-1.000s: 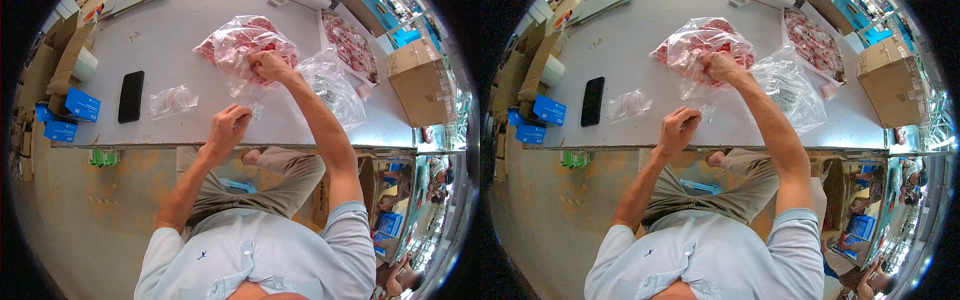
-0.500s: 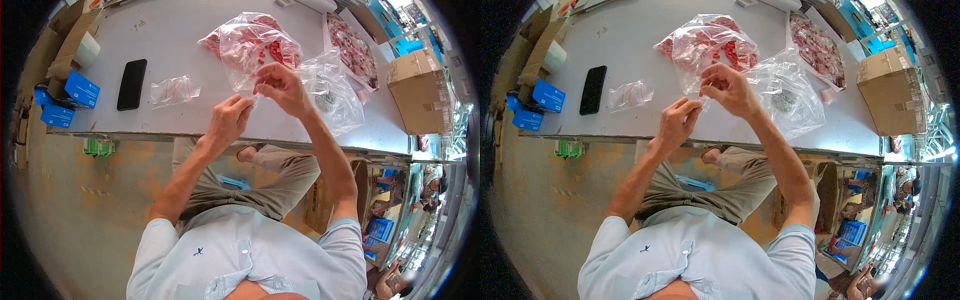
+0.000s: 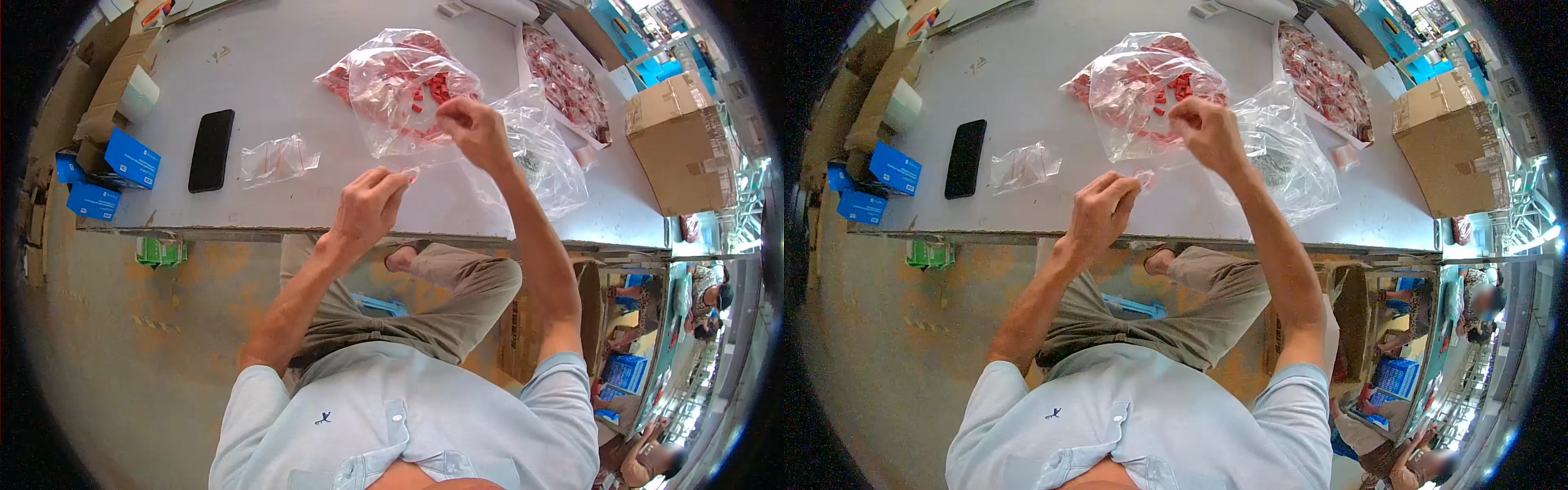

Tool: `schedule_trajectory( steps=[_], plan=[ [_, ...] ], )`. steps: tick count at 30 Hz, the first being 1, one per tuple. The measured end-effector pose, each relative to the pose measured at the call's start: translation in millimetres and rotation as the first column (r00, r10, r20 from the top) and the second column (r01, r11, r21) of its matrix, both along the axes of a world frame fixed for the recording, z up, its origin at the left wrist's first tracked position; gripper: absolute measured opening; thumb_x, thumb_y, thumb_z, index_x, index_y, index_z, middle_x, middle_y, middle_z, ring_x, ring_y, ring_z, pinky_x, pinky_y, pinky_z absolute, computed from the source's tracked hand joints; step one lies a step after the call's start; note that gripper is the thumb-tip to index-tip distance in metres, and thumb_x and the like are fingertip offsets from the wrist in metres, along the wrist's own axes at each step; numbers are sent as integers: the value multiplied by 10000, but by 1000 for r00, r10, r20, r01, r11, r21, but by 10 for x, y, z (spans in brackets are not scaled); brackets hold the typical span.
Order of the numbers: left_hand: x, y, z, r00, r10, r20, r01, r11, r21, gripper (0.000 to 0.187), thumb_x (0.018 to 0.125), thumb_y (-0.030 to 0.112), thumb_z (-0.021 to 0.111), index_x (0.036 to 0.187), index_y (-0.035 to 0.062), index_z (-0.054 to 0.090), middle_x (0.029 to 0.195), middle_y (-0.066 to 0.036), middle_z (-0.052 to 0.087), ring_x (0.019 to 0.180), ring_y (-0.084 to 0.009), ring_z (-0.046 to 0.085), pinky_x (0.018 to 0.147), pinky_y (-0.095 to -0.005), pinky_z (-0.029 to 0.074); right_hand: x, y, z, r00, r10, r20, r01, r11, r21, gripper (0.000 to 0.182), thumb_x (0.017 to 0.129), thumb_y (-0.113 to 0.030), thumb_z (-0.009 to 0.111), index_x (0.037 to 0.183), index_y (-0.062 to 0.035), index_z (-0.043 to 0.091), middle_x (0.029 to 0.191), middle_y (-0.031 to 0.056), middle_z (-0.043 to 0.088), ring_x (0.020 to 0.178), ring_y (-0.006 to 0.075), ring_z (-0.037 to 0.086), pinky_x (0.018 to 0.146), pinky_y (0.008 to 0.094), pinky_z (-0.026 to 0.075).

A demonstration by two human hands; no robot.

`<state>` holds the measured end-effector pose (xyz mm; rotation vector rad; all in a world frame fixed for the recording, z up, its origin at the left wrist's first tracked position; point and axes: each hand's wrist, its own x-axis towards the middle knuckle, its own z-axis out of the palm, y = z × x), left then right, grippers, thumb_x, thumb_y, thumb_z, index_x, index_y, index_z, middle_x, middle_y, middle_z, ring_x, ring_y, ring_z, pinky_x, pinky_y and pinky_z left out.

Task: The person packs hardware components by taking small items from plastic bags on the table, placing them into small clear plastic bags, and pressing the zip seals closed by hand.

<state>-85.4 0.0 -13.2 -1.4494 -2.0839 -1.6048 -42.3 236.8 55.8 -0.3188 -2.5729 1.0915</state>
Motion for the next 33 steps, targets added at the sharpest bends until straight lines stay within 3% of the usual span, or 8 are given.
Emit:
schedule_trajectory(
  steps=[4, 11, 13, 16, 19, 23, 29, 33],
  plan=[
    [-59, 22, -143, 997, 39, 70, -40, 999, 9, 106, 893, -13, 723, 996, 12, 715, 836, -124, 673, 712, -276, 671, 645, -375, 550, -468, 214, -128, 994, 8, 111, -53, 912, 406, 201, 870, -150, 735, 1002, 0, 719, 919, 227, 729, 900, 342, 729, 832, 443, 554],
    [-32, 0, -92, 997, 68, 33, -68, 998, -10, 162, 896, 6, 720, 1057, 26, 718, 860, -121, 673, 774, -294, 679, 684, -398, 559, -850, 335, -645, 996, 79, 35, -86, 888, 452, 180, 859, -120, 693, 963, 25, 704, 907, 243, 727, 911, 441, 707, 824, 510, 546],
    [-33, -4, -104, 997, 80, 25, -79, 997, -7, 206, 887, 8, 719, 1091, 43, 721, 852, -111, 663, 808, -301, 678, 705, -415, 560, -693, 184, -439, 996, 82, -26, -63, 896, 439, 175, 871, -123, 716, 968, 23, 709, 876, 217, 738, 822, 362, 732, 747, 465, 565],
    [-29, 7, -155, 994, 103, -22, -104, 995, -14, 213, 883, 3, 708, 1092, 42, 720, 868, -102, 662, 807, -296, 675, 714, -412, 566, -279, -100, -104, 994, 103, 45, -92, 974, -205, 194, 935, -164, 754, 969, 22, 709, 815, 78, 738, 699, 107, 655, 620, 283, 533],
    [-31, 36, -199, 992, 92, -83, -94, 995, -24, 218, 877, -7, 697, 1090, 35, 714, 879, -98, 658, 809, -291, 670, 725, -412, 569, 125, -392, 77, 972, 191, 137, -102, 868, -486, 144, 973, -132, 722, 1010, -1, 677, 810, 46, 708, 707, 95, 646, 625, 254, 522],
    [2, 55, -240, 977, 109, -184, -117, 992, -38, 179, 893, -4, 695, 1069, 28, 706, 890, -108, 667, 818, -291, 677, 723, -414, 576, 263, -526, 1, 971, 168, 170, -74, 888, -454, 175, 941, -138, 742, 994, 17, 684, 807, 79, 735, 693, 104, 669, 599, 268, 532],
    [34, 29, -191, 972, 87, -218, -100, 994, -53, 146, 903, -2, 707, 1047, 20, 720, 885, -116, 685, 815, -287, 690, 711, -415, 582, 266, -646, -118, 993, -78, 85, 75, 997, 34, 186, 927, -168, 752, 1024, -14, 717, 839, 96, 750, 740, 186, 711, 671, 346, 565],
    [12, -67, -14, 999, 11, -30, -12, 1000, -27, 140, 915, -15, 698, 1048, 10, 733, 890, -114, 695, 780, -258, 698, 706, -379, 583, 424, -485, -125, 999, -26, -31, 23, 996, -88, 179, 972, -166, 728, 1081, -24, 731, 857, 19, 723, 725, 87, 611, 654, 265, 510]
  ],
)
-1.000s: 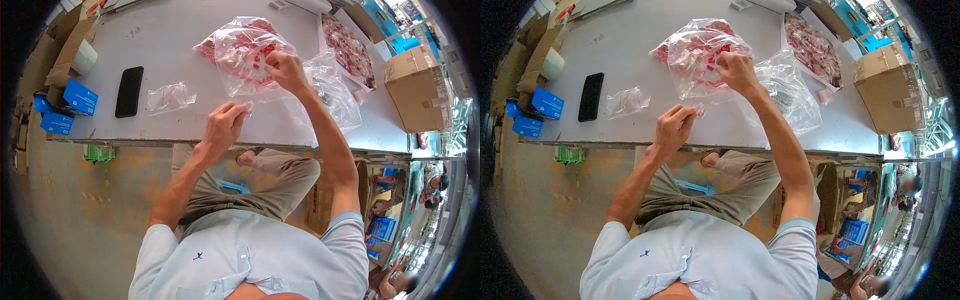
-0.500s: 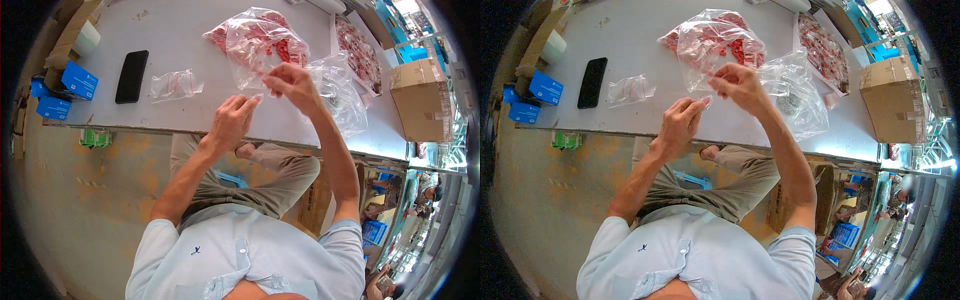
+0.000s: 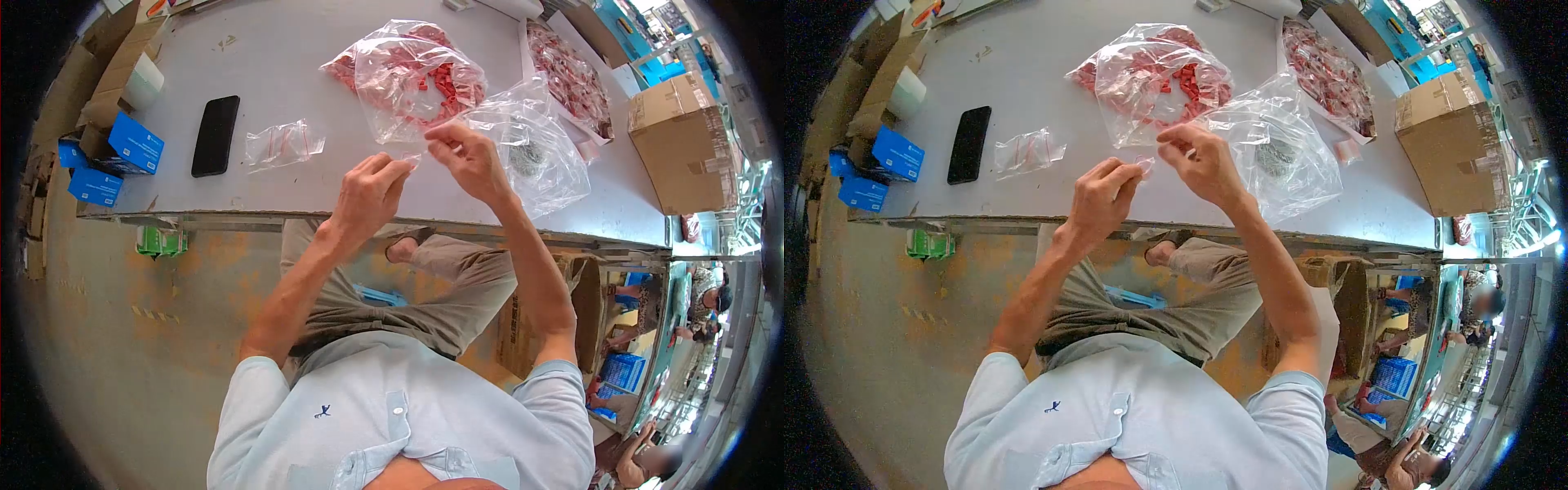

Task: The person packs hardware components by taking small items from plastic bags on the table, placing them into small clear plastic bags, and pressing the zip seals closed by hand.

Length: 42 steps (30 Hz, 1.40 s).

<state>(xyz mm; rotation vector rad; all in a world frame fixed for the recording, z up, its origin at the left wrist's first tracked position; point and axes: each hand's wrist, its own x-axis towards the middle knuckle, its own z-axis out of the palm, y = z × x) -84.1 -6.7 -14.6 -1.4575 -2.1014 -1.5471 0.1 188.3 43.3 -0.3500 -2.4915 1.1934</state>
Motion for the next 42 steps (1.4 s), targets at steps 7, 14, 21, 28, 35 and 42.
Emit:
schedule_trajectory(
  steps=[7, 14, 21, 28, 35, 42],
  plan=[
    [-20, -35, 178, 959, -167, 229, 155, 985, 70, 172, 916, -8, 679, 1076, 32, 726, 877, -102, 700, 760, -236, 704, 704, -363, 567, 171, 31, -10, 968, 242, 62, -222, 947, -233, 169, 989, -124, 705, 1108, -6, 721, 915, 29, 716, 831, 90, 633, 748, 268, 527],
    [47, 3, 314, 737, -219, 640, 139, 975, 173, 216, 947, 69, 728, 1151, 1, 710, 970, -54, 710, 843, -112, 673, 747, -263, 559, 290, -117, 63, 993, 113, -43, -121, 908, -402, 168, 1001, -136, 709, 1068, 18, 713, 908, 53, 722, 819, 100, 643, 740, 263, 541],
    [79, 152, 226, 553, -298, 778, 174, 955, 242, 135, 941, 98, 745, 1034, 0, 748, 916, -48, 737, 817, -87, 671, 724, -247, 562, 413, -149, 89, 991, 114, -76, -135, 912, -387, 163, 1012, -144, 695, 1067, 10, 701, 906, 27, 716, 812, 78, 626, 729, 248, 510],
    [141, 232, 285, 525, -303, 795, 164, 953, 255, 119, 947, 82, 733, 1024, -9, 741, 880, -43, 728, 780, -80, 670, 704, -236, 565, 486, -136, 130, 994, 108, -10, -104, 920, -379, 145, 999, -110, 693, 1069, 17, 703, 937, 32, 723, 849, 81, 646, 770, 247, 526],
    [188, 273, 399, 524, -339, 781, 228, 940, 255, 75, 959, 50, 700, 1008, -7, 705, 914, -45, 713, 804, -99, 674, 724, -266, 589, 553, -127, 127, 994, 99, -54, -112, 882, -458, 102, 959, -61, 677, 1036, 3, 699, 938, 26, 719, 854, 79, 643, 790, 252, 519],
    [131, 241, 334, 422, -420, 803, 191, 908, 374, 53, 928, 26, 711, 978, 9, 718, 882, -25, 714, 822, -89, 665, 757, -243, 544, 641, -69, 84, 985, 32, -168, -117, 843, -524, 120, 965, -124, 735, 1019, -17, 723, 911, 39, 721, 854, 104, 654, 774, 280, 545]
  ],
)
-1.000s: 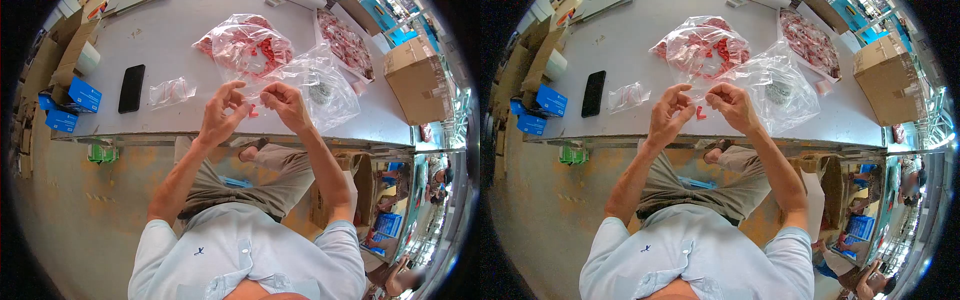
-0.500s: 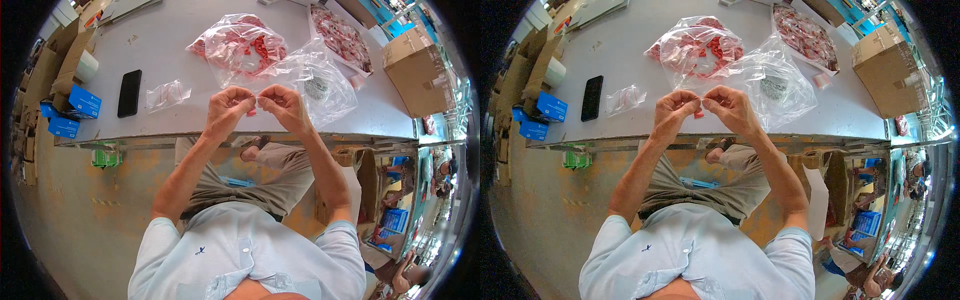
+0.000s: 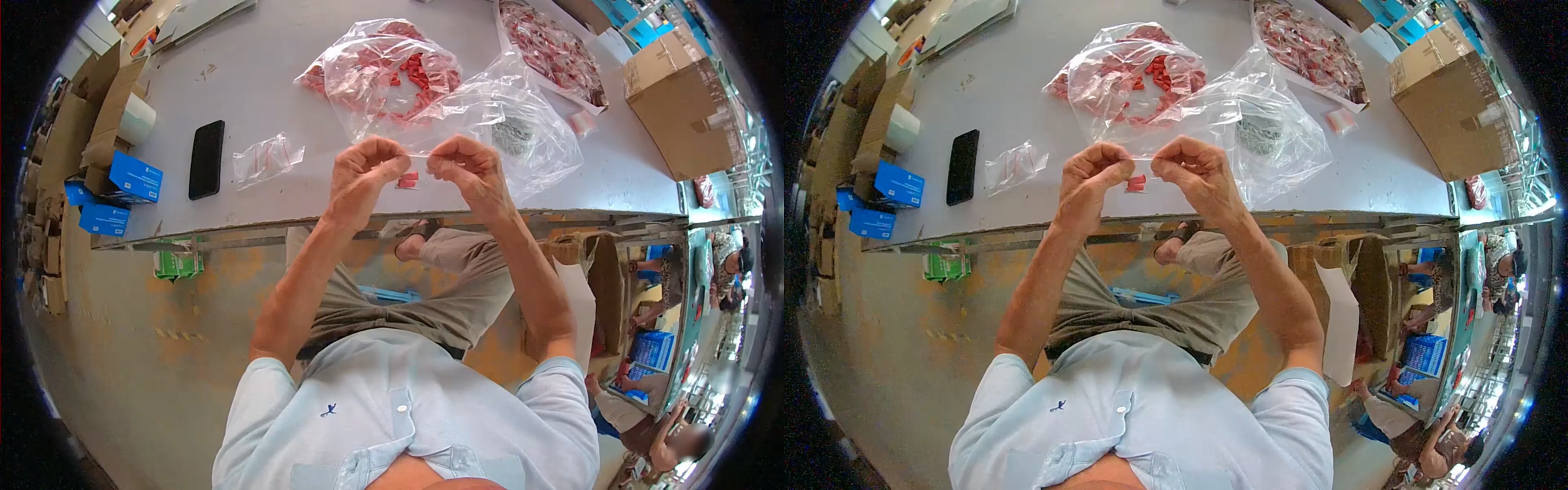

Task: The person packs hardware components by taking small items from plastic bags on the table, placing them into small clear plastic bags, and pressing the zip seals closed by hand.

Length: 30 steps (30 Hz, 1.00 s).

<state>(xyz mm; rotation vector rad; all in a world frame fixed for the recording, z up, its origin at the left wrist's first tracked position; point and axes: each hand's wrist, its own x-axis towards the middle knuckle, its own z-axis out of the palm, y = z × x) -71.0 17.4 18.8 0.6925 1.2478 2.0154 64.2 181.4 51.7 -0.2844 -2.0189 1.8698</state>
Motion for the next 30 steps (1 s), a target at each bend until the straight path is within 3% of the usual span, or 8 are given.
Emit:
schedule_trajectory(
  steps=[6, 14, 18, 19, 23, 25, 27, 30],
  plan=[
    [-36, 17, -6, 1000, -28, -4, 28, 998, -47, 92, 882, -25, 688, 963, -2, 726, 843, -30, 716, 802, -98, 657, 756, -251, 522, 43, 21, 189, 993, 19, 116, -23, 999, 39, 150, 953, -131, 747, 1050, -20, 722, 892, 16, 709, 832, 75, 641, 746, 246, 523],
    [137, 91, 244, 982, -141, -122, 118, 976, -181, 65, 908, -12, 683, 960, -44, 707, 865, -57, 687, 781, -119, 649, 771, -297, 604, 110, 100, 200, 999, 38, 1, -35, 896, 443, 45, 925, -29, 727, 961, -3, 723, 823, 22, 684, 758, 58, 606, 647, 248, 496],
    [120, 111, 218, 950, -204, -237, 158, 967, -200, 46, 948, -8, 665, 948, -45, 692, 868, -40, 646, 798, -118, 636, 771, -305, 630, 279, 82, 269, 995, 34, 99, -64, 945, 319, 65, 928, -47, 724, 963, 7, 719, 780, 25, 690, 736, 59, 613, 660, 268, 517],
    [132, 155, 127, 966, -233, -114, 224, 971, -83, 38, 960, -17, 657, 953, -37, 688, 890, -31, 638, 795, -117, 627, 774, -295, 615, 307, 92, 292, 986, 78, 145, -118, 948, 294, 71, 931, -52, 723, 962, 11, 719, 768, 18, 692, 727, 56, 612, 663, 272, 523],
    [194, 149, 155, 947, -293, -130, 291, 956, -36, 148, 963, 68, 723, 1087, -3, 686, 993, -35, 661, 900, -98, 618, 813, -246, 537, 454, 281, 503, 976, 118, 185, -180, 914, 365, 68, 939, -53, 705, 987, -10, 728, 776, 7, 704, 689, 59, 623, 626, 255, 523],
    [164, 140, 191, 969, -217, -121, 213, 976, -45, 174, 960, 80, 732, 1110, 6, 684, 1006, -29, 666, 920, -91, 615, 820, -238, 516, 449, 668, 699, 992, -7, 125, -6, 995, 100, 97, 948, -60, 683, 1026, -28, 729, 787, 19, 713, 653, 71, 639, 565, 236, 511],
    [147, 115, 145, 991, -85, -102, 78, 994, -76, 193, 957, 80, 740, 1131, 15, 686, 1000, -10, 676, 915, -84, 609, 812, -232, 491, 332, 1267, 835, 965, -252, -73, 260, 955, 139, 126, 960, -93, 650, 1037, -23, 721, 787, 61, 717, 605, 92, 628, 513, 224, 485],
    [90, 34, 11, 986, -117, -119, 103, 988, -117, 154, 956, 71, 739, 1092, 14, 698, 968, -13, 680, 905, -87, 614, 813, -243, 497, 108, 2289, 953, 830, -558, -10, 558, 829, 41, 169, 935, -115, 647, 1055, -27, 726, 829, 88, 739, 612, 109, 632, 563, 265, 514]
  ],
)
